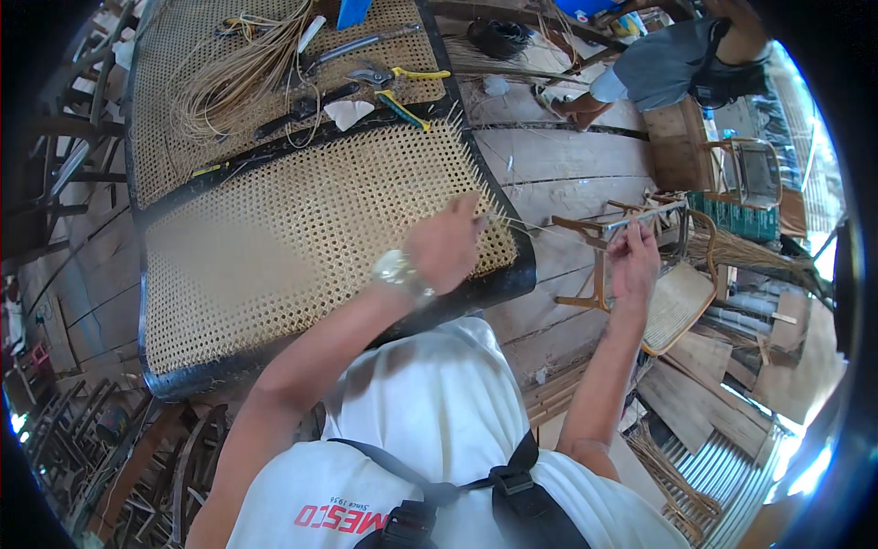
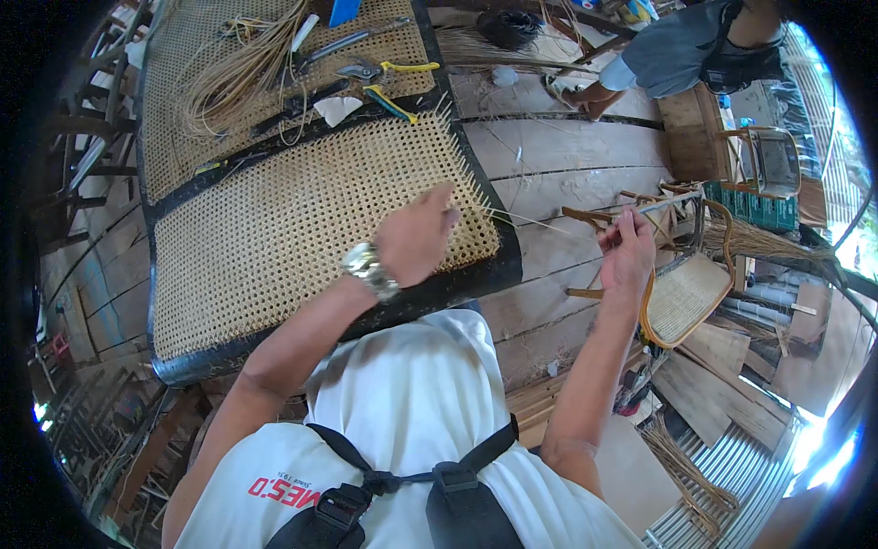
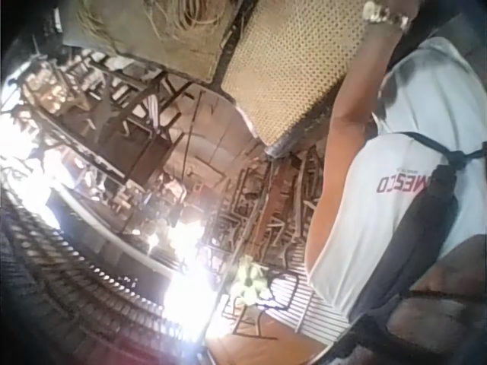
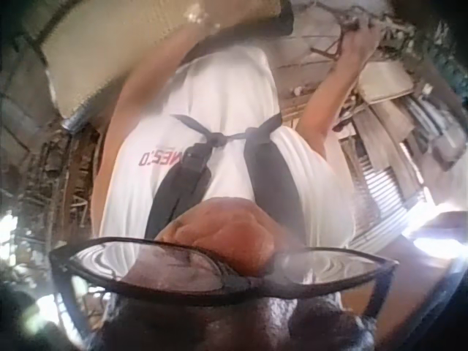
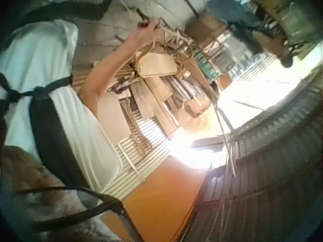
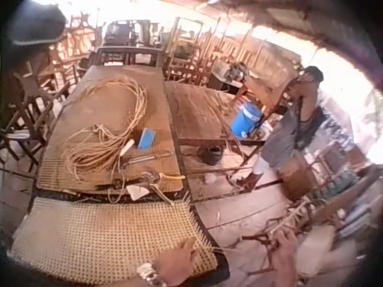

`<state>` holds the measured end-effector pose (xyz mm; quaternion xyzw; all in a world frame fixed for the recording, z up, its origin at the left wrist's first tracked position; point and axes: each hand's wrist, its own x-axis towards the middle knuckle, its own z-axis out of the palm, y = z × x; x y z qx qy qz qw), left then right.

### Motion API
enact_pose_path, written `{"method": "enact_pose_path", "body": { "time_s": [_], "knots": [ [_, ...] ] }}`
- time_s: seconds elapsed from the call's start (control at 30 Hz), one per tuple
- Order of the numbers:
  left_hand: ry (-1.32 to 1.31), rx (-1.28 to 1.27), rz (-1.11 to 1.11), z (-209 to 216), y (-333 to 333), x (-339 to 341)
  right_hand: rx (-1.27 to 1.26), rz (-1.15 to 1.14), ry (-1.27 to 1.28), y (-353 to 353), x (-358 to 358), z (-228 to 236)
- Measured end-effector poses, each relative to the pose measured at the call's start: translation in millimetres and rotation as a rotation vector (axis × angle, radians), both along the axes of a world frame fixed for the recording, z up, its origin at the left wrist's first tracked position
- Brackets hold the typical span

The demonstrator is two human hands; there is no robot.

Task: Weaving and repairing the rattan seat of a chair frame.

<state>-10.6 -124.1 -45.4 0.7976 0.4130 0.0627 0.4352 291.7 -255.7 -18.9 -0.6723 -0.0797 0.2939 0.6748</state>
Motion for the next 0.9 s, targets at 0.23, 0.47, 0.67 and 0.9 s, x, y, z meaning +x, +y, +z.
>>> {"method": "enact_pose_path", "body": {
  "time_s": [0.23, 0.47, 0.67, 0.9],
  "knots": [
    [0.211, 0.259, -0.361, 0, -47, 67, -0.366, 0.896, -0.686, 111, -49, 1],
    [0.119, -0.011, -0.102, 34, -17, 0, -0.595, 1.26, -0.574, 118, -69, -46],
    [0.507, -0.082, -0.251, -11, 67, -18, -0.638, 1.273, -0.571, 114, -57, -45],
    [0.572, -0.046, -0.513, -22, 84, 31, -0.642, 1.195, -0.649, 115, -60, -27]
  ]
}}
